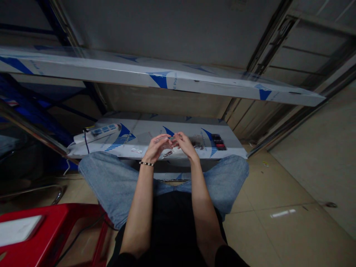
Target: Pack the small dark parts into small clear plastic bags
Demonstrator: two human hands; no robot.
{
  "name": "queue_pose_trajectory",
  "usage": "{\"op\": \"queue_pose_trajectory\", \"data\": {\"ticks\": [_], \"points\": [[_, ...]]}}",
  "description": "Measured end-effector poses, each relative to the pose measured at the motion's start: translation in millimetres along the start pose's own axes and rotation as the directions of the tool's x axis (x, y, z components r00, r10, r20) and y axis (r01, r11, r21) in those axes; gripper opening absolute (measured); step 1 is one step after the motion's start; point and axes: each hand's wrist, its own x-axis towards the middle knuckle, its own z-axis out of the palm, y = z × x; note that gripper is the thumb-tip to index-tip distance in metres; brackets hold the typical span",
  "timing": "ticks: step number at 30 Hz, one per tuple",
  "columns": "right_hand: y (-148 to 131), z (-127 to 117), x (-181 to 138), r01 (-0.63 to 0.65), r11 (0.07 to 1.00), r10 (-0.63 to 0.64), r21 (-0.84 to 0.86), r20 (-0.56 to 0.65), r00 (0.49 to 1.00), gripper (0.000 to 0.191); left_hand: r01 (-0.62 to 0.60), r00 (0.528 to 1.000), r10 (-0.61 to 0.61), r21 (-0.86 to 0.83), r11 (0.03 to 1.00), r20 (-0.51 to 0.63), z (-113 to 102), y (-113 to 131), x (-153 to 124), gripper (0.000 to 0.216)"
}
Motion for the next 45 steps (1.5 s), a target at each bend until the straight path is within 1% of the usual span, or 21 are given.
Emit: {"op": "queue_pose_trajectory", "data": {"ticks": [2, 3, 5, 8, 11, 13, 15, 18, 20, 24, 27, 29, 31, 33, 35, 37, 39, 40, 42, 44, 45], "points": [[0, -3, -3, -0.067, 0.998, 0.064, 0.02, 0.131, 0.989, 0.062, -0.064, 0.995, 0.062, -0.024, 0.998, -0.072, 2, 3, 1, 0.03], [0, -5, -5, -0.079, 0.996, 0.072, 0.032, 0.195, 0.978, 0.064, -0.093, 0.99, 0.091, -0.018, 0.995, -0.103, 2, 5, 2, 0.029], [-1, -8, -7, -0.064, 0.997, 0.05, 0.041, 0.276, 0.96, 0.059, -0.14, 0.979, 0.143, 0.03, 0.99, -0.145, 2, 7, 4, 0.028], [-2, -9, -7, 0.009, 1.0, -0.015, 0.021, 0.308, 0.951, 0.044, -0.169, 0.971, 0.191, 0.155, 0.973, -0.143, 1, 10, 6, 0.029], [-3, -7, -3, 0.052, 0.997, -0.067, 0.059, 0.299, 0.952, 0.035, -0.145, 0.979, 0.174, 0.237, 0.961, -0.104, 2, 12, 8, 0.035], [-4, -5, 1, 0.063, 0.992, -0.087, 0.106, 0.239, 0.967, 0.035, -0.106, 0.986, 0.135, 0.261, 0.959, -0.097, 3, 13, 8, 0.043], [-5, -5, 4, 0.063, 0.986, -0.084, 0.156, 0.131, 0.988, 0.036, -0.065, 0.989, 0.098, 0.277, 0.959, -0.107, 4, 13, 9, 0.05], [-6, -5, 6, 0.061, 0.978, -0.063, 0.199, 0.001, 0.998, 0.039, -0.006, 0.992, 0.045, 0.315, 0.949, -0.115, 5, 12, 11, 0.053], [-8, -6, 7, 0.057, 0.977, -0.054, 0.204, -0.021, 0.998, 0.04, 0.004, 0.993, 0.037, 0.339, 0.941, -0.113, 5, 12, 13, 0.052], [-13, -7, 6, 0.077, 0.974, -0.078, 0.213, -0.004, 0.997, 0.042, -0.055, 0.99, 0.096, 0.342, 0.938, -0.105, 3, 12, 17, 0.051], [-17, -7, 8, 0.149, 0.962, -0.123, 0.229, -0.122, 0.985, 0.04, -0.042, 0.995, 0.072, 0.349, 0.936, -0.075, 2, 14, 18, 0.05], [-18, -7, 10, 0.192, 0.956, -0.146, 0.221, -0.211, 0.967, 0.035, 0.001, 0.998, 0.022, 0.352, 0.936, -0.06, 3, 16, 17, 0.051], [-16, -6, 13, 0.216, 0.956, -0.159, 0.199, -0.268, 0.95, 0.033, 0.039, 0.998, -0.023, 0.345, 0.938, -0.05, 4, 16, 17, 0.052], [-10, -4, 16, 0.216, 0.962, -0.16, 0.165, -0.298, 0.941, 0.032, 0.051, 0.998, -0.034, 0.332, 0.942, -0.055, 6, 14, 17, 0.051], [1, -4, 21, 0.202, 0.972, -0.161, 0.124, -0.284, 0.945, 0.032, 0.035, 0.997, -0.01, 0.317, 0.948, -0.081, 8, 11, 18, 0.049], [20, -7, 26, 0.174, 0.982, -0.147, 0.079, -0.267, 0.953, 0.033, 0.014, 0.993, 0.023, 0.306, 0.952, -0.117, 8, 8, 19, 0.05], [45, -14, 30, 0.094, 0.995, -0.079, 0.031, -0.334, 0.939, 0.031, 0.0, 0.987, 0.048, 0.3, 0.954, -0.154, 6, 7, 19, 0.051], [58, -18, 32, 0.025, 1.0, -0.022, 0.002, -0.406, 0.914, 0.028, -0.007, 0.983, 0.061, 0.301, 0.953, -0.171, 5, 8, 19, 0.051], [83, -25, 33, -0.133, 0.988, 0.072, -0.076, -0.541, 0.838, 0.022, -0.015, 0.98, 0.075, 0.308, 0.951, -0.183, 1, 10, 19, 0.049], [101, -27, 33, -0.234, 0.957, 0.082, -0.174, -0.609, 0.789, 0.022, -0.022, 0.981, 0.081, 0.319, 0.948, -0.174, -4, 11, 19, 0.047], [107, -26, 33, -0.255, 0.94, 0.064, -0.229, -0.615, 0.786, 0.023, -0.021, 0.983, 0.079, 0.328, 0.945, -0.166, -5, 10, 19, 0.046]]}}
